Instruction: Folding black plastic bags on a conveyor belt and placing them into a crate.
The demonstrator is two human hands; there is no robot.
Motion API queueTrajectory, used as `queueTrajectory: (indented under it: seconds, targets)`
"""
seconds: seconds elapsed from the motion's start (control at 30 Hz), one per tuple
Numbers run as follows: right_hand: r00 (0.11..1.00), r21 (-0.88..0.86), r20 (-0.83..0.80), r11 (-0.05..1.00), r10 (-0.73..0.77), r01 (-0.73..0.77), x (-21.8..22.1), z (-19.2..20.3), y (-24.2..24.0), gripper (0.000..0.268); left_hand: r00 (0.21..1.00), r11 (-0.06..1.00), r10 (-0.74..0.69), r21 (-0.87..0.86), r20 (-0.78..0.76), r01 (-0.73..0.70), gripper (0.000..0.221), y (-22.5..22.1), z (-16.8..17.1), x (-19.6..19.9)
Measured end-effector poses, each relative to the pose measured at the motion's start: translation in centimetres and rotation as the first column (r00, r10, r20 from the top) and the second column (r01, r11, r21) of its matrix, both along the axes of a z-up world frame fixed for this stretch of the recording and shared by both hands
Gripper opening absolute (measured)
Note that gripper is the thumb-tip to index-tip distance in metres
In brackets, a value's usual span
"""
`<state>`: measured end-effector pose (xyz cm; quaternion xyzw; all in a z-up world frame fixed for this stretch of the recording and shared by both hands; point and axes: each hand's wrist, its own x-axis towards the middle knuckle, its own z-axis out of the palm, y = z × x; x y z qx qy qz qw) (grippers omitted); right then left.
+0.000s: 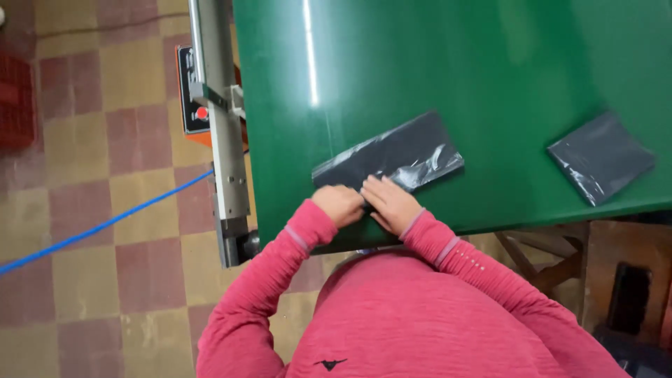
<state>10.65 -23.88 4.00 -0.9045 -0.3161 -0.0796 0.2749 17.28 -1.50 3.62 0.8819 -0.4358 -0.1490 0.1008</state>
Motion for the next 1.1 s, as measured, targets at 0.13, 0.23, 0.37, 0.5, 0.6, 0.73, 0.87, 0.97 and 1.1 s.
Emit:
queueTrajectory:
  seconds: [0.13,0.23,0.37,0.5,0.6,0.73,0.87,0.97,1.1]
  targets:
    - [0.998,0.231,-0.019,0.971,-0.060,0.063,-3.6,-6.1,-1.9,0.037,0.940,0.946,-0.111,-0.323,-0.324,0.000,0.032,-4.5,-1.6,5.0]
    - [0.887,0.408,-0.374,0.811,-0.270,0.419,-6.3,-14.5,-4.4,0.019,0.624,0.885,0.064,-0.245,-0.778,-0.397,0.049,-7.3,-8.8,10.8]
    - [0.513,0.507,-0.848,0.083,-0.133,0.858,-3.9,-18.7,-6.8,0.011,0.467,0.821,0.365,0.041,-0.806,-0.570,0.059,-8.7,-9.2,13.3]
    - [0.328,0.275,-0.922,-0.249,0.205,0.929,-1.0,-11.5,-6.9,0.015,0.859,0.875,0.275,-0.259,-0.431,-0.410,0.049,-9.4,-3.7,10.1]
    - [0.285,0.220,-0.925,-0.257,0.252,0.941,-0.7,-12.1,-7.2,0.011,0.918,0.880,0.388,-0.263,-0.078,-0.395,0.046,-11.6,-3.3,8.2]
    - [0.293,0.241,-0.938,-0.260,0.183,0.935,-1.5,-18.9,-7.7,0.008,0.910,0.886,0.388,-0.330,0.144,-0.326,0.041,-12.8,-5.1,6.8]
    - [0.338,0.338,-0.940,-0.232,-0.043,0.912,-5.1,-14.9,-10.2,0.017,0.987,0.780,0.154,-0.618,0.043,-0.095,0.024,-15.4,-3.9,4.2]
    - [0.407,0.539,-0.769,-0.159,-0.492,0.827,-7.6,-10.9,-15.8,0.032,0.999,0.677,0.042,-0.735,-0.011,-0.037,0.021,-22.4,1.1,1.6]
    - [0.372,0.743,-0.459,-0.119,-0.807,0.659,-7.9,-5.3,-25.5,0.055,0.966,0.621,0.081,-0.746,-0.244,-0.240,0.023,-34.9,4.0,-0.3]
